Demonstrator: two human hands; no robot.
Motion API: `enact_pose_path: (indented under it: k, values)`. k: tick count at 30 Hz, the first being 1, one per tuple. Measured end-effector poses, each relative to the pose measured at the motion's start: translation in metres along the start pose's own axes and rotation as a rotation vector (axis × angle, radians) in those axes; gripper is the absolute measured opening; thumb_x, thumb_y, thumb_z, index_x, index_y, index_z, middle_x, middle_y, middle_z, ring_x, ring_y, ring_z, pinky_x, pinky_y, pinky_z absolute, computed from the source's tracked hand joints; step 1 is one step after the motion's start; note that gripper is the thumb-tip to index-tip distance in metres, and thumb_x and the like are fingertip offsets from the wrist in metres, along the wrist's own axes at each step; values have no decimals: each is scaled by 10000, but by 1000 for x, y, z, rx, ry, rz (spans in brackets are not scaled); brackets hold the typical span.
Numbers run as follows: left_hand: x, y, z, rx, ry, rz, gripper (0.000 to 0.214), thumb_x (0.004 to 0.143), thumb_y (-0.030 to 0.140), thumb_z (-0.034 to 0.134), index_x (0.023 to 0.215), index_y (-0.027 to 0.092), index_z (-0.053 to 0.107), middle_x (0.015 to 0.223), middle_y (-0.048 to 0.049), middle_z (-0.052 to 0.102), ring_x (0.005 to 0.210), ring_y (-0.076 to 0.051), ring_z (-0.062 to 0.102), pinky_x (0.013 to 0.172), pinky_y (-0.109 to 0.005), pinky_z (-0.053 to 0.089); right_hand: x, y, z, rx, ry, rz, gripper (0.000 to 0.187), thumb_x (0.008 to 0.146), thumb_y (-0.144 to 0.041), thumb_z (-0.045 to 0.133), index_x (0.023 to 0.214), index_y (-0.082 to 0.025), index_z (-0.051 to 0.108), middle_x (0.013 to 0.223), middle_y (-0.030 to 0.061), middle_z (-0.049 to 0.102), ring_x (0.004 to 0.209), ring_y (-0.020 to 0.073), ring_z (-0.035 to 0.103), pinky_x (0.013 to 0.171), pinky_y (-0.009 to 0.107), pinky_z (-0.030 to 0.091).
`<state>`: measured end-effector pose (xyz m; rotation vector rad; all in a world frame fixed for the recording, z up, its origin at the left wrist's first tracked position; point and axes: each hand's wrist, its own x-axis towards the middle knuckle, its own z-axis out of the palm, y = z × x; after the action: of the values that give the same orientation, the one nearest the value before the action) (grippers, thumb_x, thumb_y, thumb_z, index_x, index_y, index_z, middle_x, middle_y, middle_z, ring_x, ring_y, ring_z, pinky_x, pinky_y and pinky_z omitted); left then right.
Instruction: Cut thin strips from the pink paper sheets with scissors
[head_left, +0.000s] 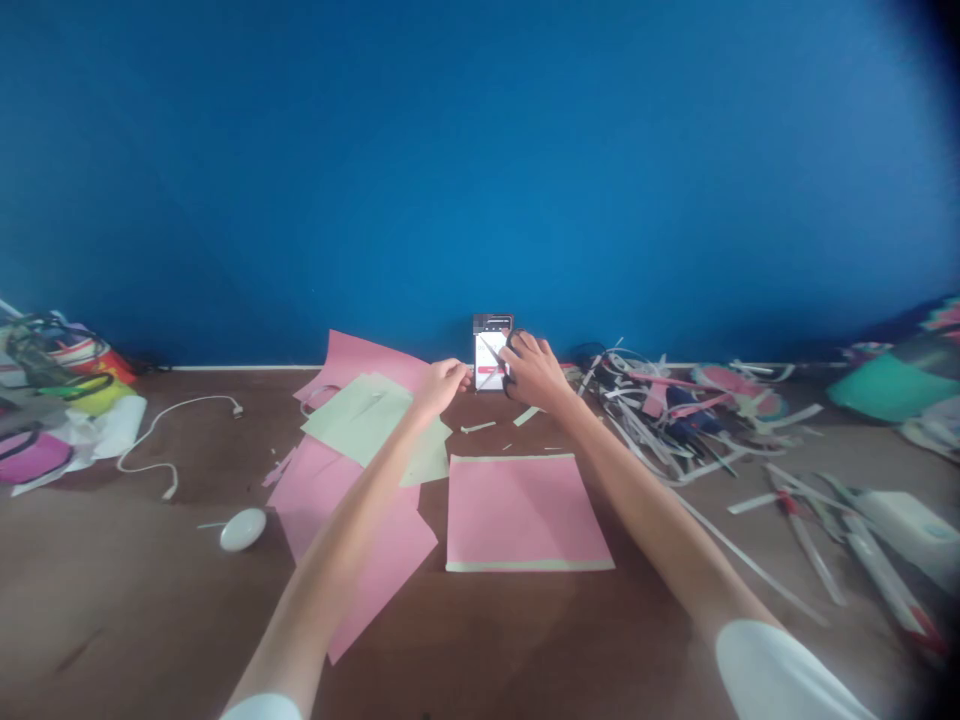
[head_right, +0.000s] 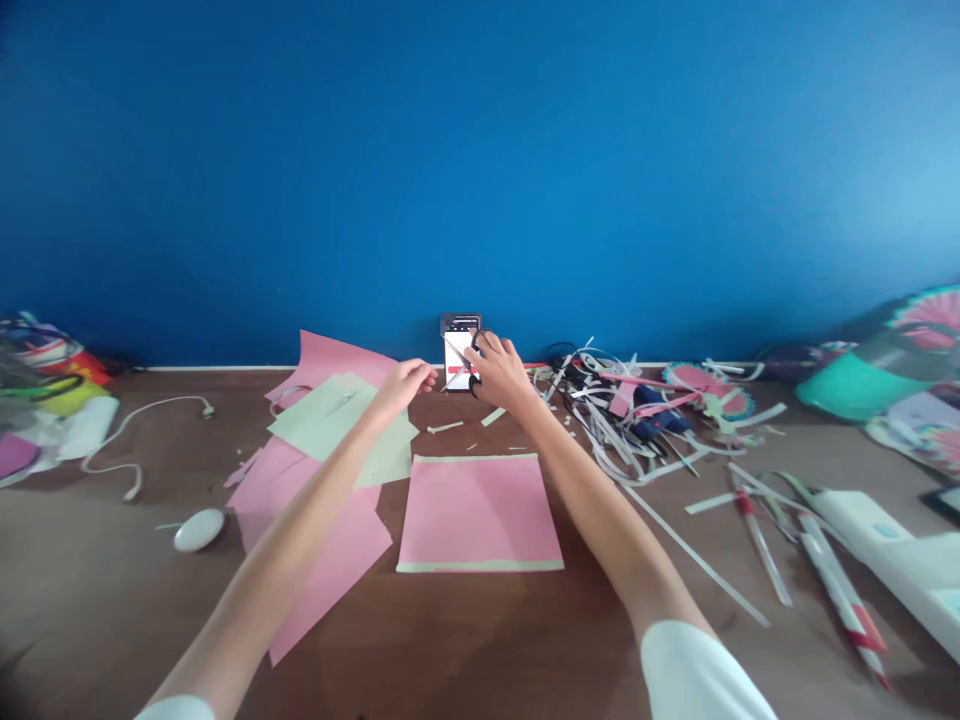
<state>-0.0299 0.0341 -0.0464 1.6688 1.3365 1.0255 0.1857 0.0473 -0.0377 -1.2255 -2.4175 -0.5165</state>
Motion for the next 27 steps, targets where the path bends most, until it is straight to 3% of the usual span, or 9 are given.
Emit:
enact_pose_path:
  k: [5, 14, 23, 27]
  values:
    - [2, -5, 4, 37, -55, 11, 343, 834, 460, 519, 925, 189, 708, 937, -62, 716, 745, -188, 652, 680, -279, 471, 0, 0, 1, -7, -4, 3, 437, 703, -177, 579, 1135, -159, 517, 1375, 189, 429, 1265, 334, 303, 925, 440, 314]
    - [-4, 1, 8, 155, -47, 75, 317, 799, 455, 574, 791, 184, 738, 726, -49, 697, 683, -210, 611, 652, -306, 427, 6, -1, 2, -15, 23, -13, 443, 686, -179, 597, 1122, -161, 525, 1420, 183, 407, 1286, 326, 303, 935, 434, 324]
    - [5, -15, 7, 176, 14, 28, 245, 687, 404, 706, 742, 165, 712, 758, -60, 700, 714, -203, 622, 628, -285, 421, 0, -2, -9, -26, 4, -33, 449, 703, -208, 604, 1143, -162, 526, 1429, 179, 393, 1293, 321, 290, 944, 434, 313]
    - [5, -21, 11, 297, -127, 16, 283, 732, 429, 671, 746, 148, 702, 731, -60, 692, 685, -197, 624, 618, -283, 437, -13, 3, -16, -31, -6, -2, 429, 713, -232, 603, 1131, -166, 530, 1407, 174, 418, 1281, 327, 301, 941, 432, 307]
